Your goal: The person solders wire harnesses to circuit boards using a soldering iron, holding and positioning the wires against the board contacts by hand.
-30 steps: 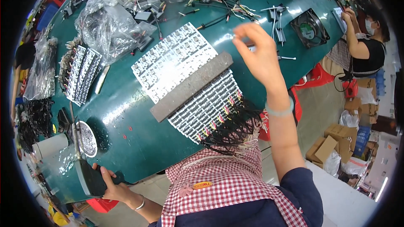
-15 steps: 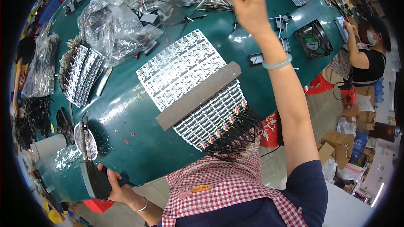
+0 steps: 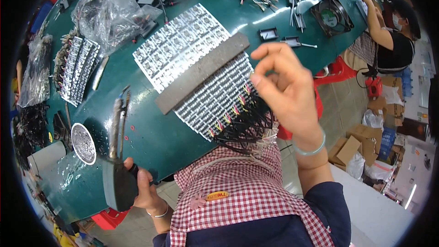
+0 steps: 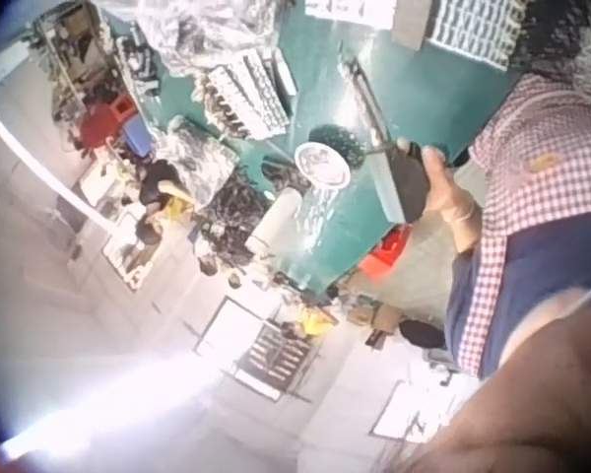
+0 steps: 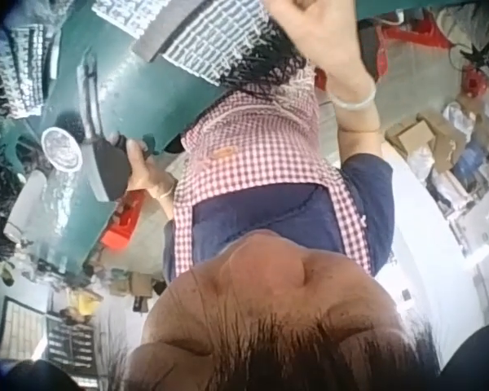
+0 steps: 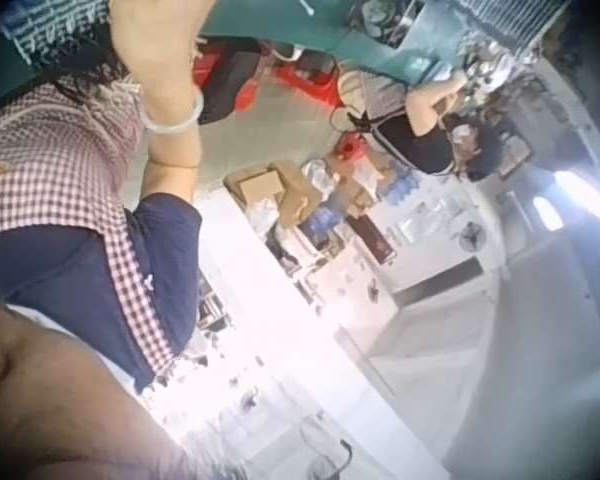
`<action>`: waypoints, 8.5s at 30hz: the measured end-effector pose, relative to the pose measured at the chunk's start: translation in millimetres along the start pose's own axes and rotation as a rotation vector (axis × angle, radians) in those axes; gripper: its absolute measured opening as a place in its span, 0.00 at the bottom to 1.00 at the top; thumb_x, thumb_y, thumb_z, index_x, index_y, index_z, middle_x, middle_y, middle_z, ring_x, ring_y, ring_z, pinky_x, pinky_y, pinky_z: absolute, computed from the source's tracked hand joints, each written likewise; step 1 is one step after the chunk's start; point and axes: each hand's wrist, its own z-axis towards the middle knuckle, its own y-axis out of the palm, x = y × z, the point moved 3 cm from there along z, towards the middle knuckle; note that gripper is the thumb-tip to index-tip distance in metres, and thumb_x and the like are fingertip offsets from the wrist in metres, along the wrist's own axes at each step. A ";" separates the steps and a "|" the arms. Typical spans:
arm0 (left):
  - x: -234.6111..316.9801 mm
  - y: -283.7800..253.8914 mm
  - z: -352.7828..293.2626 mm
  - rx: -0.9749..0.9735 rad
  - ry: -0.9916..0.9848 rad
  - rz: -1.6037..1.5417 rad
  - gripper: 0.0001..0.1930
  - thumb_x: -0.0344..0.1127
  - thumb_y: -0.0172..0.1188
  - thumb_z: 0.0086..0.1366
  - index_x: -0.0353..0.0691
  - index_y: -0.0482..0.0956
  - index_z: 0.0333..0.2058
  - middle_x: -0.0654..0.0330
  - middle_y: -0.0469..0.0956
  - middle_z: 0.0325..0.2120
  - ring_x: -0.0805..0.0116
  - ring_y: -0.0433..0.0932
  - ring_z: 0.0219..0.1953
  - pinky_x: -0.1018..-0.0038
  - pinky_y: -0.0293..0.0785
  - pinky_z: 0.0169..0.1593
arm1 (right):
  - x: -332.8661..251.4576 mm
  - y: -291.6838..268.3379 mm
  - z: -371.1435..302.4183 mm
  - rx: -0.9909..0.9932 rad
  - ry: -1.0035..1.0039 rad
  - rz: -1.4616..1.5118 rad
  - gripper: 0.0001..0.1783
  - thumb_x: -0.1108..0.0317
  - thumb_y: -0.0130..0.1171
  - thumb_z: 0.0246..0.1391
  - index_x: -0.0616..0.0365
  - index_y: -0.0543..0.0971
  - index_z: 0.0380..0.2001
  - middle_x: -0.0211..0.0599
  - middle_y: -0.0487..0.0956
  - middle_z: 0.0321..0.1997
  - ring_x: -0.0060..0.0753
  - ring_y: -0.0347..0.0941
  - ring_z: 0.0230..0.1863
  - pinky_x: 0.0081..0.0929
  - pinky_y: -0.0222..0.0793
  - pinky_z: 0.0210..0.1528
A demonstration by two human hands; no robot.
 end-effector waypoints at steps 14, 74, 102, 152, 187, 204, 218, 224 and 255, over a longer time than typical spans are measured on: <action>4.3 35.8 -14.6 -0.410 -0.102 0.419 0.12 0.34 0.73 0.49 0.38 0.84 0.33 0.58 0.82 0.26 0.62 0.80 0.26 0.73 0.74 0.35 | 60.7 32.7 -50.1 0.259 0.087 -0.240 0.04 0.80 0.59 0.51 0.64 0.74 0.27 0.44 0.66 0.53 0.23 0.66 0.31 0.20 0.63 0.29; 11.7 78.4 7.7 -0.783 -0.021 0.418 0.11 0.26 0.68 0.42 0.33 0.82 0.28 0.53 0.80 0.27 0.58 0.82 0.26 0.72 0.76 0.30 | 73.7 54.5 -51.6 0.453 -0.103 -0.445 0.08 0.84 0.60 0.42 0.64 0.72 0.26 0.45 0.68 0.44 0.39 0.70 0.36 0.34 0.67 0.39; 7.0 79.2 6.2 -0.730 0.126 0.350 0.12 0.24 0.69 0.43 0.32 0.83 0.31 0.52 0.81 0.29 0.57 0.83 0.28 0.70 0.79 0.34 | 69.0 49.6 -49.2 0.428 -0.047 -0.439 0.08 0.83 0.61 0.41 0.64 0.72 0.24 0.45 0.69 0.43 0.40 0.70 0.37 0.34 0.67 0.39; -4.2 38.7 -13.0 -0.368 -0.237 0.327 0.13 0.29 0.74 0.44 0.39 0.85 0.32 0.61 0.82 0.26 0.64 0.79 0.29 0.71 0.72 0.39 | 76.5 42.7 -59.2 0.435 -0.080 -0.155 0.04 0.83 0.65 0.50 0.66 0.82 0.30 0.35 0.70 0.49 0.16 0.67 0.32 0.14 0.64 0.29; -0.4 58.9 -4.0 -0.688 0.037 0.334 0.13 0.24 0.69 0.44 0.31 0.83 0.32 0.52 0.81 0.29 0.57 0.83 0.31 0.70 0.79 0.36 | 61.6 45.4 -50.7 0.212 -0.063 -0.532 0.04 0.79 0.62 0.49 0.62 0.76 0.28 0.43 0.68 0.48 0.42 0.65 0.48 0.35 0.62 0.50; 8.6 67.9 5.2 -0.781 0.039 0.378 0.11 0.23 0.68 0.43 0.32 0.81 0.28 0.54 0.79 0.25 0.58 0.80 0.24 0.73 0.74 0.29 | 59.6 48.0 -49.2 0.239 -0.111 -0.562 0.07 0.81 0.62 0.46 0.64 0.74 0.27 0.46 0.70 0.46 0.48 0.66 0.47 0.39 0.66 0.48; -14.0 24.1 -17.7 -0.513 -0.069 0.484 0.15 0.27 0.69 0.43 0.34 0.84 0.34 0.51 0.82 0.29 0.57 0.82 0.27 0.70 0.77 0.34 | 58.8 47.6 -48.3 0.240 -0.124 -0.574 0.08 0.83 0.62 0.44 0.64 0.73 0.27 0.46 0.70 0.45 0.49 0.66 0.46 0.38 0.66 0.46; -13.7 36.0 -16.1 -0.518 -0.036 0.382 0.16 0.29 0.69 0.43 0.34 0.84 0.35 0.50 0.83 0.32 0.55 0.82 0.29 0.69 0.77 0.36 | 58.1 46.0 -48.9 0.245 -0.106 -0.556 0.07 0.82 0.62 0.45 0.64 0.74 0.28 0.47 0.70 0.46 0.49 0.67 0.47 0.40 0.66 0.49; 6.0 76.2 6.4 -0.722 0.068 0.330 0.10 0.23 0.68 0.44 0.32 0.82 0.29 0.54 0.79 0.25 0.57 0.81 0.26 0.71 0.76 0.31 | 59.3 49.4 -46.0 0.349 -0.128 -0.543 0.09 0.84 0.61 0.37 0.64 0.72 0.23 0.44 0.70 0.42 0.46 0.69 0.44 0.37 0.69 0.43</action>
